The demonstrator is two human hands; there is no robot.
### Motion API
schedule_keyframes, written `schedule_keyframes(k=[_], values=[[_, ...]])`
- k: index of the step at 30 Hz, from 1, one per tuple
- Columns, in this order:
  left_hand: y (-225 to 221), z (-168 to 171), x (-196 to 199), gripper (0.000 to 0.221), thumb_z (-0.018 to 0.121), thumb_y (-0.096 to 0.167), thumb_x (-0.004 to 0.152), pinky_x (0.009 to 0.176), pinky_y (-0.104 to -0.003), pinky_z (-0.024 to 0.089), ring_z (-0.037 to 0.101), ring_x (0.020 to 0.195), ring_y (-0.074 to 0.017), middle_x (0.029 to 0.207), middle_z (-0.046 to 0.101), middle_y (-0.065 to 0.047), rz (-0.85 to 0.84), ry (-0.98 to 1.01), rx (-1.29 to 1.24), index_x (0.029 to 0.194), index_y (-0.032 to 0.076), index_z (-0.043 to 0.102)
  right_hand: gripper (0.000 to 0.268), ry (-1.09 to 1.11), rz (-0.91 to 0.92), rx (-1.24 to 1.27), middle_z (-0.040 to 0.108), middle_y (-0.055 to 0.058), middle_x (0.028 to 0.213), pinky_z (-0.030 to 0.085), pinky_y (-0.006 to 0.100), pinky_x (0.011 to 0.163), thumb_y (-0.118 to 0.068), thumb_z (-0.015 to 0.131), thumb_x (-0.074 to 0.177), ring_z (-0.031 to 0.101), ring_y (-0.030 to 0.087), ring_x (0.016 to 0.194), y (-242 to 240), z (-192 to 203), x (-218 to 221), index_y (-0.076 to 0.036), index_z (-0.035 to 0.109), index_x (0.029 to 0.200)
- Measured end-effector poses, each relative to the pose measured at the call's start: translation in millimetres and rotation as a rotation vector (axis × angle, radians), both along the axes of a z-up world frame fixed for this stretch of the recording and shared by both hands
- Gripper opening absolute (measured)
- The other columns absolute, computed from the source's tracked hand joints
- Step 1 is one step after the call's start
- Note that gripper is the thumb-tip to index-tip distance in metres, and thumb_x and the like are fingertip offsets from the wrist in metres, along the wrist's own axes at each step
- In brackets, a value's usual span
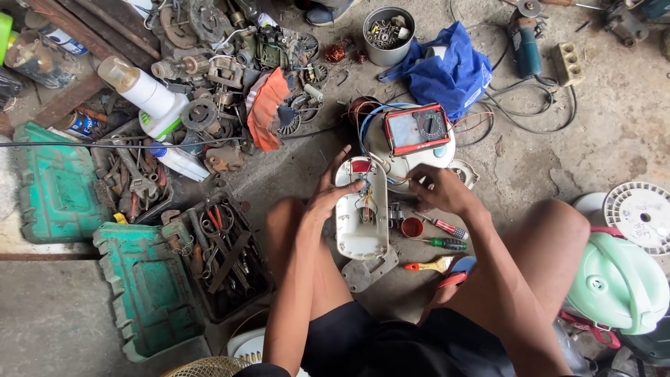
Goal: Repairing the internal electrical components of a fan base using a multimeter and screwdriver.
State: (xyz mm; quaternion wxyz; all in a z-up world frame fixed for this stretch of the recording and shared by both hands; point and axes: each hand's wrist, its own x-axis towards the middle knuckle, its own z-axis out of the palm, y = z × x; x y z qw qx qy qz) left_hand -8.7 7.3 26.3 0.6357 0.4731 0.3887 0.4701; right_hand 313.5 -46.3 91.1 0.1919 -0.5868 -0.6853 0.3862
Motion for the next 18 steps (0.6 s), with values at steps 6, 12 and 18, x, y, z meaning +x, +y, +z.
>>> schedule_keyframes(k=[6,12,18], values=[[-13,21,7,0.119,0.117,0.014,0.068,0.118,-0.036,0.059,0.070,0.131,-0.0163,0.151,0.077,-0.006,-0.128,-0.034,0.014,0.174,0.032,0.065,0.069,0.145,-0.024,0.217,0.075,0.028,0.141,0.071,0.059,0.092,-0.009,0.086,0.097,0.081,0.052,0.112,31,-34,-21,-0.008,0.064,0.163],[-17,31,-2,0.114,0.116,0.013,0.069,0.119,-0.041,0.059,0.072,0.131,-0.0189,0.151,0.078,-0.009,-0.196,-0.038,0.032,0.171,0.027,0.068,0.046,0.184,0.096,0.251,0.079,0.029,0.144,0.059,0.065,0.116,-0.010,0.079,0.103,0.070,0.057,0.138,30,-29,-56,-0.003,0.074,0.148],[-21,33,-7,0.092,0.110,0.010,0.079,0.120,-0.038,0.059,0.073,0.131,-0.0159,0.144,0.082,-0.005,-0.132,-0.067,0.017,0.163,0.018,0.075,0.021,0.245,-0.015,0.314,0.091,0.019,0.102,0.065,0.053,0.099,-0.023,0.077,0.116,0.087,0.041,0.109,26,-6,-26,-0.009,0.090,0.125]])
